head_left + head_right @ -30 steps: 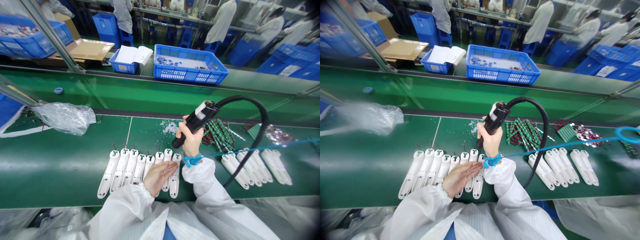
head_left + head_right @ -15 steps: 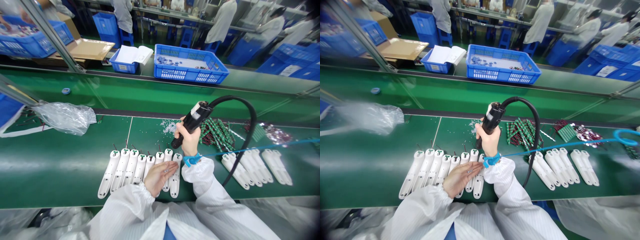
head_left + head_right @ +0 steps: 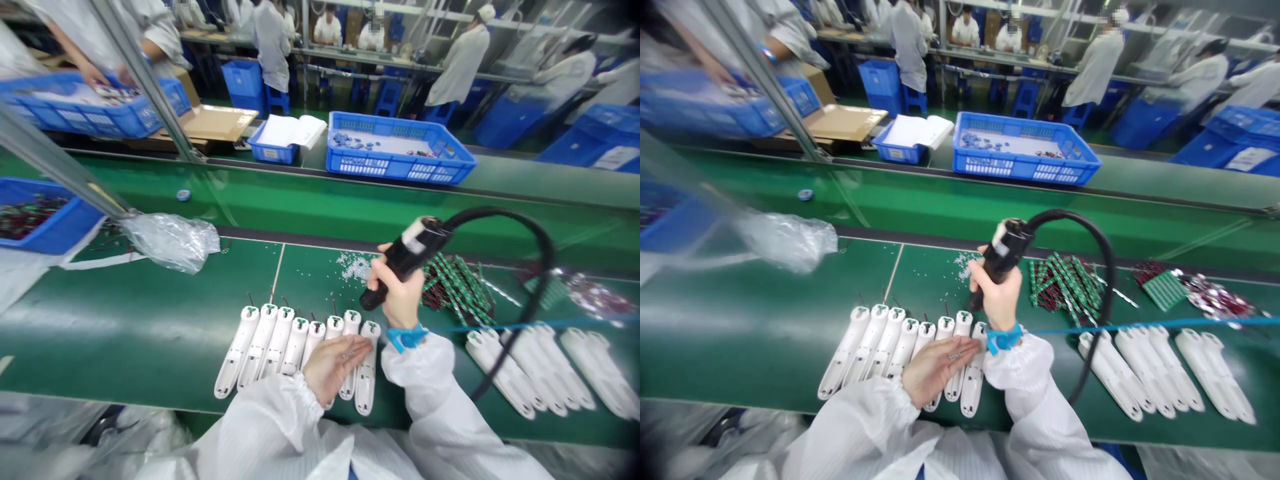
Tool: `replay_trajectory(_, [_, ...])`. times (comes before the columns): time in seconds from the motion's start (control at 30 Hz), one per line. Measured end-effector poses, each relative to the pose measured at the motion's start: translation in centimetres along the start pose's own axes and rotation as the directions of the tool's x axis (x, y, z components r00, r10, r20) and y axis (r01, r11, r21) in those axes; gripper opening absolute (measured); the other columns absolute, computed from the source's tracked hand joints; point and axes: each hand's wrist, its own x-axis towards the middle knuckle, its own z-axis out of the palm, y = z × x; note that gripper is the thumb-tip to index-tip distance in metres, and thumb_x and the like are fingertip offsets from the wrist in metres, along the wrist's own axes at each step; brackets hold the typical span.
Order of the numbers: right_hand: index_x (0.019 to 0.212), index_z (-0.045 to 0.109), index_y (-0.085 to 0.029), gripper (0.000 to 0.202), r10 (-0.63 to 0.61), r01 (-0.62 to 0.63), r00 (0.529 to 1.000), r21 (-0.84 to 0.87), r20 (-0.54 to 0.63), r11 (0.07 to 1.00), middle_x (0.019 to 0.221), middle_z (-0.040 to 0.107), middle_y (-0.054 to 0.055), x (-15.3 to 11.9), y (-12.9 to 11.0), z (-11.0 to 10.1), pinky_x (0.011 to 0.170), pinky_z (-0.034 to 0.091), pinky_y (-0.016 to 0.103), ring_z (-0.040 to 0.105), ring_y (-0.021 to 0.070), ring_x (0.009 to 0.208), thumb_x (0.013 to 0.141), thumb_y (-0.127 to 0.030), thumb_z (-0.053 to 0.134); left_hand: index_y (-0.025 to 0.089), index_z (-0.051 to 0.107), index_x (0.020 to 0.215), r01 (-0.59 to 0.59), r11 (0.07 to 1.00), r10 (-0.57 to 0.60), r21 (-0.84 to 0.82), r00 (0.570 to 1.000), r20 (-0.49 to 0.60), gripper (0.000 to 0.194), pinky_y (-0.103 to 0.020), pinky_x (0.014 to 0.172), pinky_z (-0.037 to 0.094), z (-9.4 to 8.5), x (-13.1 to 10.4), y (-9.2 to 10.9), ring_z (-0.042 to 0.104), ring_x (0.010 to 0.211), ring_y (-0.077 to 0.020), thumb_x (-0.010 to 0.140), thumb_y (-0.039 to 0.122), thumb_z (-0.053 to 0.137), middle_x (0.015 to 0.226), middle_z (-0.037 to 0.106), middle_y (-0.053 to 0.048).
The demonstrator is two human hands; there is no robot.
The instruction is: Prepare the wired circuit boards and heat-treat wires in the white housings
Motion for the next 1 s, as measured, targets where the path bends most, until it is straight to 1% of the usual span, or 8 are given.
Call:
replay_trajectory(0.1, [0.095,0.056,-0.02,0.024,-0.032,0.031,0.999,0.106,0.006,0.994,0.056,0.048,-0.008,-0.7,-2.0,0.2,0.04,0.035,0.023,0.043,0.0069,0.038,0.073,-0.02,0.066,0.001,0.067,0.078,-0.005,1.0,0.005,-0.024,0.999,-0.039,0.012,-0.032,0.096,0.048,0.4,-0.3,0.2,0.068,0.091,-0.0233,0.081,0.01,0.06,0.09,0.071,-0.019])
replay_trajectory(0.2, [0.094,0.055,-0.02,0.021,-0.01,-0.004,0.998,0.217,0.065,0.976,0.055,0.046,-0.007,-1.6,-3.9,0.5,0.038,0.033,0.022,0.039,0.0068,0.038,0.074,-0.018,0.061,0.002,0.066,0.076,-0.021,0.998,0.017,-0.053,0.998,-0.068,0.014,-0.027,0.086,0.052,1.1,-0.5,0.6,0.068,0.086,-0.0204,0.082,0.014,0.061,0.088,0.07,-0.017])
replay_trajectory(0.3, [0.093,0.055,-0.021,0.02,0.025,-0.047,0.995,0.243,0.094,0.969,0.053,0.045,-0.007,-2.5,-4.9,0.9,0.038,0.032,0.023,0.038,0.0077,0.038,0.074,-0.017,0.059,0.003,0.065,0.078,-0.03,0.996,0.021,-0.088,0.995,-0.097,0.015,-0.023,0.075,0.054,1.6,-0.6,0.9,0.069,0.079,-0.0184,0.08,0.018,0.065,0.082,0.07,-0.015])
replay_trajectory(0.47, [0.095,0.057,-0.021,0.02,0.047,-0.063,0.996,0.235,0.074,0.97,0.054,0.046,-0.005,-3.4,-4.9,1.2,0.039,0.033,0.026,0.04,0.0097,0.039,0.076,-0.016,0.058,0.004,0.065,0.078,-0.031,0.993,0.018,-0.118,0.993,-0.116,0.026,-0.022,0.066,0.054,1.5,-0.2,0.7,0.068,0.069,-0.0169,0.079,0.029,0.067,0.076,0.068,-0.014])
replay_trajectory(0.63, [0.094,0.058,-0.022,0.019,0.039,-0.053,0.997,0.218,0.068,0.975,0.053,0.045,-0.004,-3.7,-4.7,1.3,0.039,0.033,0.028,0.039,0.0111,0.038,0.076,-0.018,0.06,0.005,0.065,0.073,-0.051,0.989,0.036,-0.139,0.994,-0.103,0.03,-0.019,0.062,0.054,1.4,0.0,0.6,0.066,0.062,-0.0137,0.079,0.034,0.066,0.074,0.068,-0.013])
replay_trajectory(0.83, [0.096,0.057,-0.021,0.019,0.019,-0.031,0.998,0.211,0.061,0.977,0.054,0.046,-0.004,-4.0,-4.5,1.3,0.041,0.034,0.027,0.04,0.0106,0.04,0.078,-0.017,0.06,0.006,0.065,0.075,-0.072,0.989,0.057,-0.126,0.991,-0.121,0.028,-0.021,0.065,0.054,1.6,-0.2,0.6,0.067,0.065,-0.0147,0.079,0.033,0.067,0.075,0.069,-0.013])
replay_trajectory(1.0, [0.095,0.055,-0.022,0.021,-0.027,0.014,0.998,0.226,0.052,0.974,0.052,0.046,-0.006,-4.1,-4.7,1.5,0.04,0.035,0.025,0.041,0.0096,0.039,0.075,-0.018,0.06,0.004,0.064,0.076,-0.057,0.987,0.041,-0.151,0.993,-0.109,0.02,-0.021,0.065,0.054,1.9,-0.4,0.9,0.067,0.065,-0.0148,0.079,0.024,0.067,0.075,0.068,-0.013])
